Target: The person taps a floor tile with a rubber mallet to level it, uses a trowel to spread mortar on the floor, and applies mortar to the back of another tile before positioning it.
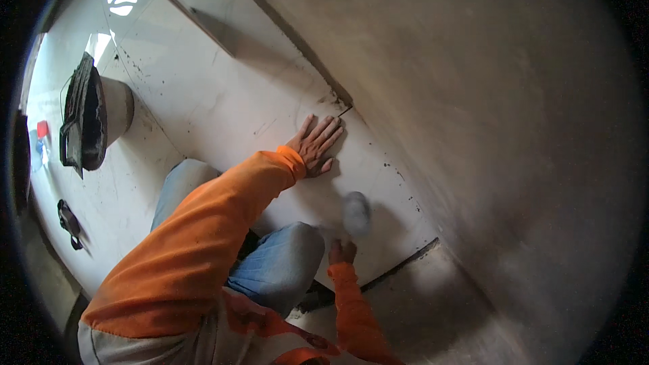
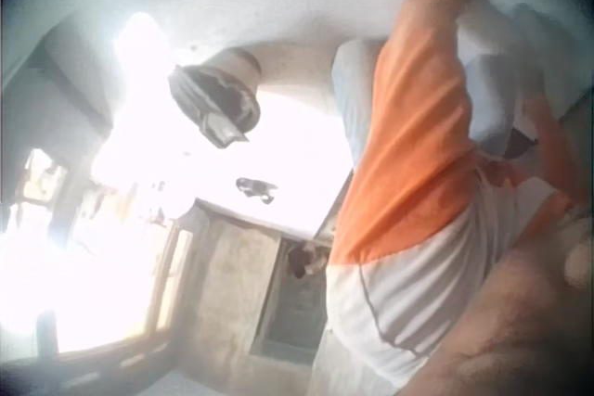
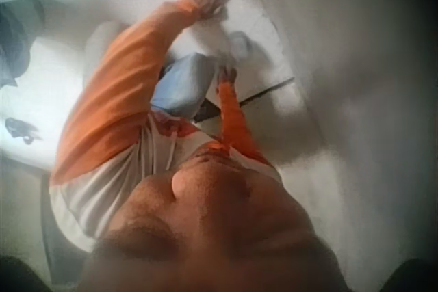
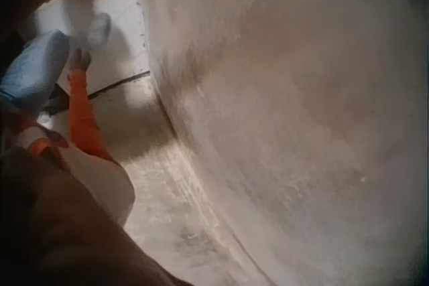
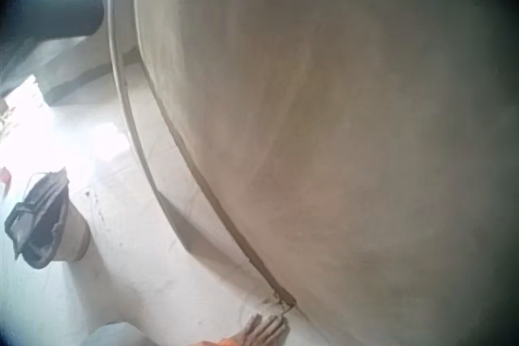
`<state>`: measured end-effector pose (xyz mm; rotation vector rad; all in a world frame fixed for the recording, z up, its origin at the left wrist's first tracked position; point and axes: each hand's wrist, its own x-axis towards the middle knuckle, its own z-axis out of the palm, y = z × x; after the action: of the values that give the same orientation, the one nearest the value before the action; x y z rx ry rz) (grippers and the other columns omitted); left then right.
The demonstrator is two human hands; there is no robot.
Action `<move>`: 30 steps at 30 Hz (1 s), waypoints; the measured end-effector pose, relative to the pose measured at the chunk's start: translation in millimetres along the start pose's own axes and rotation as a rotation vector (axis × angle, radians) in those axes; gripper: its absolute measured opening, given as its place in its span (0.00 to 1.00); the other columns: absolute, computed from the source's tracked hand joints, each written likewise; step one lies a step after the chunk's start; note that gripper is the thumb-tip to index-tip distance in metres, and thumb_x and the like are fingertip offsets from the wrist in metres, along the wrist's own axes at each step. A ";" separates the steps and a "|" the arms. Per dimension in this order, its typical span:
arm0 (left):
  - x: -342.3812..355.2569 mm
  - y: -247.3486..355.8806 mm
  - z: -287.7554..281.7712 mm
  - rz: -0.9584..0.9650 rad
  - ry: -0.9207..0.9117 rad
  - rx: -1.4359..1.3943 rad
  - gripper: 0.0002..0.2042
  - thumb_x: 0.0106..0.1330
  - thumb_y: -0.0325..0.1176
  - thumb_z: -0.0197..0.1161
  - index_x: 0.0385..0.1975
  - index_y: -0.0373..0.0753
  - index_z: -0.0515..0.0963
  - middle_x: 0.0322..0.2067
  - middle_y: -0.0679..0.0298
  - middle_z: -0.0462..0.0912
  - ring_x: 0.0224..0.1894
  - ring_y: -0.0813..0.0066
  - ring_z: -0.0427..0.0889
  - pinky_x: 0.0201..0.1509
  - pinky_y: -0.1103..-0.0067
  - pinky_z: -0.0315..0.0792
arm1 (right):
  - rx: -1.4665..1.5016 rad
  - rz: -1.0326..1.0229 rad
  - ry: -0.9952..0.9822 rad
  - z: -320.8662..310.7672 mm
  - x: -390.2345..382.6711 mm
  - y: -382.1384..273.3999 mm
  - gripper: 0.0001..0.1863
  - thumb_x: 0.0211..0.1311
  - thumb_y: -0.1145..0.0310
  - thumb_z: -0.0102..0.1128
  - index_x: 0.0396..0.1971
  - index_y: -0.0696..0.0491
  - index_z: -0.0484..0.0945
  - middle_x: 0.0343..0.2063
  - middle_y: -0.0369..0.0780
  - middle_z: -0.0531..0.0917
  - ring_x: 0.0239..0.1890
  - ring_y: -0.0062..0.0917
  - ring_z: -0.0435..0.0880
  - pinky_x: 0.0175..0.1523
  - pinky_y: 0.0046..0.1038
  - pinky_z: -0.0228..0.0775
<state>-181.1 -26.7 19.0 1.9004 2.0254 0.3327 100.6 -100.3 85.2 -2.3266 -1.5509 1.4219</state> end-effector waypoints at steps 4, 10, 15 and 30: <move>-7.1 1.2 6.2 -0.011 -0.031 0.007 0.37 0.56 0.52 0.47 0.63 0.39 0.48 0.65 0.58 0.47 0.68 0.65 0.43 0.67 0.58 0.35 | 0.363 0.181 0.185 6.9 7.6 -8.7 0.19 0.46 0.57 0.57 0.32 0.57 0.74 0.27 0.40 0.75 0.25 0.28 0.75 0.34 0.28 0.68; -8.6 0.7 7.2 -0.030 -0.032 -0.001 0.37 0.56 0.52 0.46 0.63 0.39 0.49 0.65 0.58 0.47 0.68 0.65 0.43 0.67 0.58 0.35 | 0.290 0.322 0.112 3.1 -0.1 -31.5 0.22 0.47 0.58 0.57 0.38 0.60 0.74 0.25 0.40 0.76 0.19 0.27 0.71 0.27 0.28 0.66; -26.6 0.3 12.6 -0.040 -0.061 -0.013 0.37 0.56 0.52 0.46 0.63 0.39 0.49 0.65 0.58 0.46 0.68 0.65 0.42 0.67 0.58 0.35 | 0.145 0.486 0.232 15.4 -29.0 -95.1 0.24 0.48 0.60 0.54 0.42 0.62 0.71 0.27 0.46 0.77 0.22 0.34 0.74 0.29 0.33 0.64; 6.5 2.1 -5.0 0.022 -0.036 0.041 0.37 0.56 0.52 0.45 0.63 0.38 0.48 0.65 0.58 0.46 0.68 0.64 0.41 0.67 0.58 0.35 | -0.035 0.156 0.009 12.8 13.4 -11.5 0.27 0.48 0.55 0.58 0.42 0.61 0.67 0.29 0.43 0.74 0.30 0.32 0.73 0.37 0.37 0.65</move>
<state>-181.4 -19.8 23.8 1.9401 2.0037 0.2621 84.9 -90.3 73.9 -2.5206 -1.4314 1.4223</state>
